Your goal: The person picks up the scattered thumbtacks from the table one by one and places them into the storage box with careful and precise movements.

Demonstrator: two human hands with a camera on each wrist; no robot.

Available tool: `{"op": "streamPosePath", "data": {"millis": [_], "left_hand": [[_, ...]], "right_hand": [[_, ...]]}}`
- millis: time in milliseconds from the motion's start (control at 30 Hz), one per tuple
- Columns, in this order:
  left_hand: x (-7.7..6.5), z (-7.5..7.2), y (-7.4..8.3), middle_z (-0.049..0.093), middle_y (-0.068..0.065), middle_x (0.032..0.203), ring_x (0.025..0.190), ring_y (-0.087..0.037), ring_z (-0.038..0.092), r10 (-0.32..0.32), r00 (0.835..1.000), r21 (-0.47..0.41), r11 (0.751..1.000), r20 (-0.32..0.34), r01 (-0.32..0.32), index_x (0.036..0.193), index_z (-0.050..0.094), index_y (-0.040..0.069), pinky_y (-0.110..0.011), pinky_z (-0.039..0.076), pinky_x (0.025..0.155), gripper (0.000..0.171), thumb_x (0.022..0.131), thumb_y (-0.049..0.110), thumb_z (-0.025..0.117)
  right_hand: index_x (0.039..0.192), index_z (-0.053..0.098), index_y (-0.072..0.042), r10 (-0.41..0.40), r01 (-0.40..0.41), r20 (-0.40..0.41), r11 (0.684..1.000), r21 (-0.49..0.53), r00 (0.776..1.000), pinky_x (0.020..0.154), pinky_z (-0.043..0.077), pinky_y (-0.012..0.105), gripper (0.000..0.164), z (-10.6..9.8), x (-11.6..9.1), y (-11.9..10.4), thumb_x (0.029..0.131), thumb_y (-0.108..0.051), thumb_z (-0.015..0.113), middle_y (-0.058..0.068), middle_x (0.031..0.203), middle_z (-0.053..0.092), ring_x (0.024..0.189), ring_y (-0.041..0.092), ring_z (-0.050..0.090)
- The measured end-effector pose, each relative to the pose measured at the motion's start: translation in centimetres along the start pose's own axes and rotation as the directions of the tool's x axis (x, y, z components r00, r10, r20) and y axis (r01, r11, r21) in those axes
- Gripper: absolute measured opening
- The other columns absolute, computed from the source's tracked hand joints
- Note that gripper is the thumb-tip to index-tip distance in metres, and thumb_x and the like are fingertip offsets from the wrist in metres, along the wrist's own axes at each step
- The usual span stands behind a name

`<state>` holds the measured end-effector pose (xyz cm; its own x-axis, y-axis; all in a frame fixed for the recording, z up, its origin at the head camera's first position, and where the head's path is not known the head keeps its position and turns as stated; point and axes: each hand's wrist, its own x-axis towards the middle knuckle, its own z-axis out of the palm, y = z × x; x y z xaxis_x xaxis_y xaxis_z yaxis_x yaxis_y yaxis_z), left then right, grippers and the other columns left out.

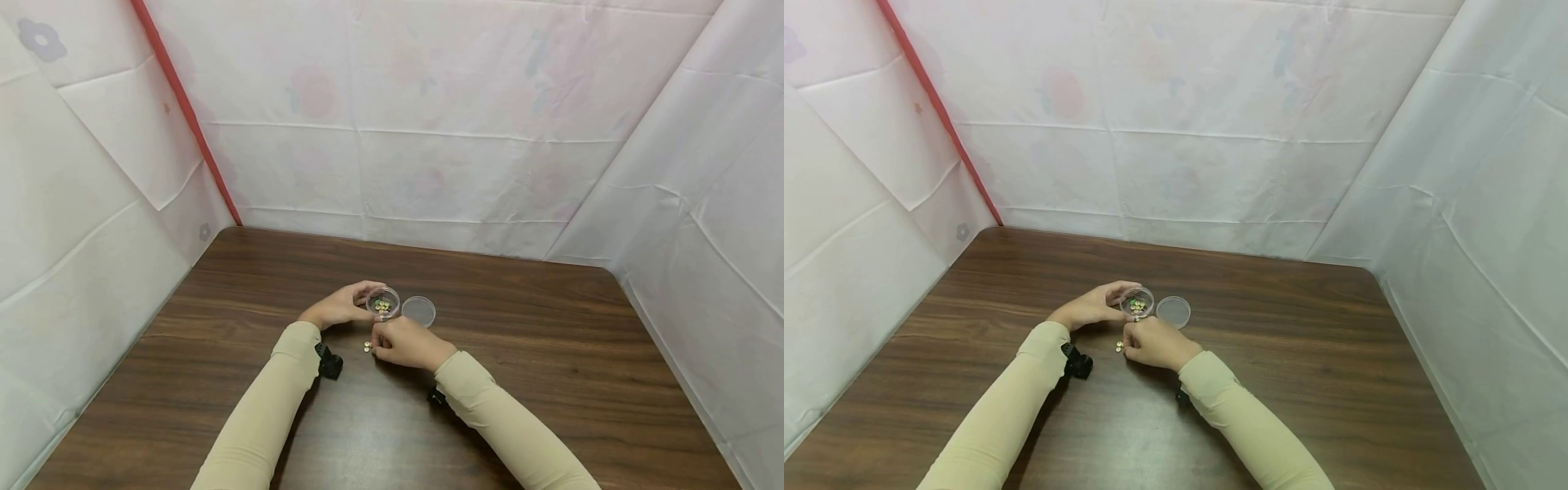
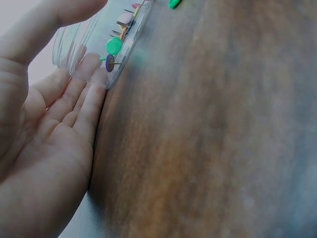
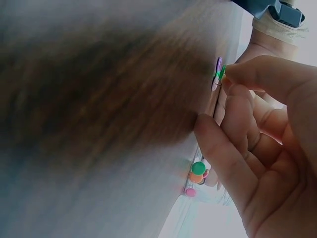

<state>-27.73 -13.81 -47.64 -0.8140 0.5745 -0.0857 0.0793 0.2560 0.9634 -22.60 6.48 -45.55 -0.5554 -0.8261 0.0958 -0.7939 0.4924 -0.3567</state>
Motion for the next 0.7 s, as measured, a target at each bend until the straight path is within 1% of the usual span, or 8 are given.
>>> {"op": "streamPosePath", "data": {"millis": [167,267,400,467,533,633,700], "left_hand": [[0.2,-0.1,-0.6,0.037,-0.008,0.145,0.133,-0.023,0.027,0.004,1.000,0.003,1.000,-0.017,-0.004,0.141,0.038,0.017,-0.049,0.025,0.111,0.071,0.080,0.013,0.074],[0.3,-0.2,-1.1,0.038,-0.004,0.144,0.133,-0.020,0.029,0.006,1.000,0.012,1.000,-0.029,-0.006,0.139,0.040,0.022,-0.047,0.027,0.111,0.069,0.079,0.015,0.074],[0.4,-0.2,-1.3,0.038,-0.001,0.144,0.131,-0.017,0.030,0.018,1.000,0.010,1.000,-0.024,-0.018,0.140,0.040,0.021,-0.045,0.029,0.110,0.069,0.080,0.015,0.074],[0.4,-0.2,-1.4,0.037,-0.002,0.145,0.132,-0.017,0.030,0.031,0.999,0.010,0.999,-0.015,-0.031,0.141,0.039,0.019,-0.047,0.029,0.110,0.071,0.080,0.015,0.074],[0.4,-0.2,-1.4,0.036,-0.003,0.145,0.132,-0.017,0.030,0.038,0.999,0.009,0.999,-0.013,-0.038,0.142,0.038,0.017,-0.047,0.029,0.110,0.072,0.080,0.016,0.074],[0.3,-0.3,-1.4,0.036,-0.002,0.146,0.132,-0.016,0.030,0.038,0.999,0.007,0.999,-0.014,-0.038,0.142,0.037,0.016,-0.048,0.030,0.109,0.073,0.080,0.016,0.074],[0.3,-0.3,-1.4,0.037,-0.002,0.145,0.131,-0.016,0.031,0.031,0.999,0.000,1.000,-0.017,-0.031,0.142,0.037,0.016,-0.048,0.033,0.108,0.074,0.079,0.016,0.075]], "right_hand": [[0.077,0.059,-0.020,-0.005,0.005,-0.003,1.000,0.022,1.000,0.051,0.040,0.014,0.011,0.0,0.1,0.3,0.087,-0.016,0.061,-0.010,0.062,0.052,0.055,-0.002,0.045],[0.080,0.060,-0.019,-0.009,0.009,0.004,0.997,0.070,1.000,0.052,0.041,0.015,0.009,-0.1,0.0,0.5,0.089,-0.016,0.061,-0.010,0.064,0.054,0.056,-0.002,0.046],[0.085,0.062,-0.020,-0.009,0.008,0.005,0.990,0.142,1.000,0.051,0.041,0.016,0.007,-0.4,-0.1,0.9,0.091,-0.018,0.060,-0.011,0.065,0.056,0.055,-0.001,0.047],[0.086,0.063,-0.019,-0.004,0.008,-0.025,0.987,0.161,1.000,0.050,0.042,0.016,0.005,-0.6,-0.2,1.1,0.091,-0.019,0.060,-0.011,0.066,0.058,0.054,-0.001,0.047],[0.087,0.062,-0.017,0.007,0.005,-0.075,0.986,0.166,0.997,0.049,0.042,0.017,0.005,-0.9,-0.3,1.2,0.091,-0.019,0.060,-0.011,0.066,0.059,0.053,-0.001,0.047],[0.088,0.062,-0.016,0.039,-0.014,-0.161,0.987,0.158,0.986,0.046,0.042,0.017,0.006,-1.4,-0.3,1.4,0.091,-0.020,0.060,-0.011,0.066,0.060,0.051,-0.001,0.047],[0.087,0.062,-0.017,0.075,-0.041,-0.203,0.986,0.164,0.976,0.046,0.041,0.018,0.005,-1.7,-0.2,1.6,0.091,-0.020,0.060,-0.010,0.065,0.059,0.050,0.000,0.046]]}}
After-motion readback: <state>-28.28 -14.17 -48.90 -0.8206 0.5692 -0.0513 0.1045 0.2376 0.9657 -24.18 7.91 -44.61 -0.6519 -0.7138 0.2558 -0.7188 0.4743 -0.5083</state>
